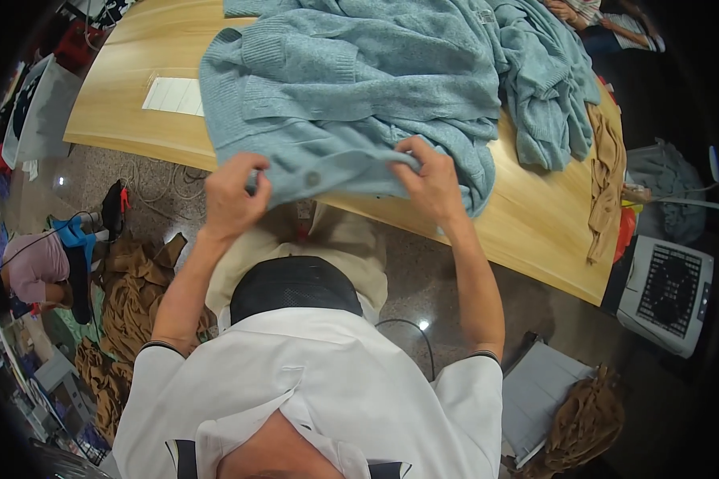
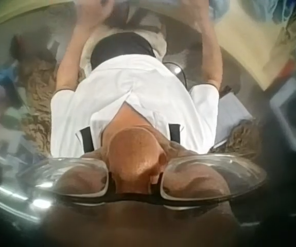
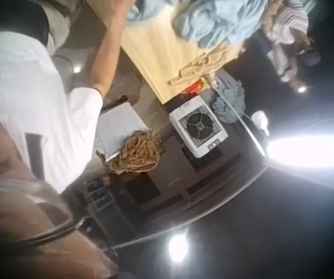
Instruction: Buttoning up light blue cardigans on a workbench in a factory setting.
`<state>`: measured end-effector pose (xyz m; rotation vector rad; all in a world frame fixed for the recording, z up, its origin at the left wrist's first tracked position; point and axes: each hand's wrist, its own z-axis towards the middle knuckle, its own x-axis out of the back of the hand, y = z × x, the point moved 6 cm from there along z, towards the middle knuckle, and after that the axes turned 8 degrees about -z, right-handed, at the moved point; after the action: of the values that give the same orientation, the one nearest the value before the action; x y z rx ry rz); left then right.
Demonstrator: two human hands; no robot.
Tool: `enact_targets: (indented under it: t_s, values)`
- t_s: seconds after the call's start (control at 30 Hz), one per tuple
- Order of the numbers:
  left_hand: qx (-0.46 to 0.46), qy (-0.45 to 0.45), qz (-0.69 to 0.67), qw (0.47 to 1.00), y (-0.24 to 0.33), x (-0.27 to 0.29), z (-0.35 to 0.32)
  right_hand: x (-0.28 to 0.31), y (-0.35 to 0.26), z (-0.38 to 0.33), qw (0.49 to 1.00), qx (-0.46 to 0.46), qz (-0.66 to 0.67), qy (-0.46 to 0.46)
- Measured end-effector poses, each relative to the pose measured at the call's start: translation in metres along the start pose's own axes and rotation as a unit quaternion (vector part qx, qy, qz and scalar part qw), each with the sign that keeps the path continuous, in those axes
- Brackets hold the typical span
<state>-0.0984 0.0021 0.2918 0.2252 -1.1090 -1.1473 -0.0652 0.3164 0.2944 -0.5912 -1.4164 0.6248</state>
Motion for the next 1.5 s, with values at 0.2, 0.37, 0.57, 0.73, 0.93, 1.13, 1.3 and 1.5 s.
enact_targets:
  t_s: [0.2,0.37,0.57,0.73,0.93,1.13,1.3,1.5]
  values:
    - [-0.021,-0.06,-0.03,0.997,0.019,-0.029,-0.01,-0.011,0.003,0.013,0.999,-0.054,0.0,0.005]
    - [-0.019,-0.111,0.016,0.993,0.032,-0.052,-0.015,-0.012,-0.02,0.022,0.996,-0.059,-0.069,0.005]
    - [-0.005,-0.06,-0.063,0.996,0.031,-0.023,0.0,0.014,-0.005,0.009,0.998,-0.055,-0.028,0.02]
    - [-0.057,-0.034,-0.043,0.997,0.036,0.004,0.041,0.025,-0.006,-0.003,0.997,-0.072,0.027,0.008]
    - [-0.008,-0.114,-0.008,0.993,-0.005,-0.014,0.071,0.021,-0.012,0.011,0.953,-0.168,-0.247,-0.056]
    - [-0.042,-0.011,0.054,0.998,-0.028,-0.018,0.044,0.002,-0.086,0.016,0.932,0.056,-0.354,0.061]
    - [0.091,0.142,-0.103,0.98,-0.054,0.001,0.039,-0.085,-0.12,0.044,0.959,0.24,-0.141,0.049]
    - [-0.004,-0.011,-0.072,0.997,-0.062,0.015,0.063,-0.136,-0.117,0.055,0.94,0.303,-0.145,0.059]
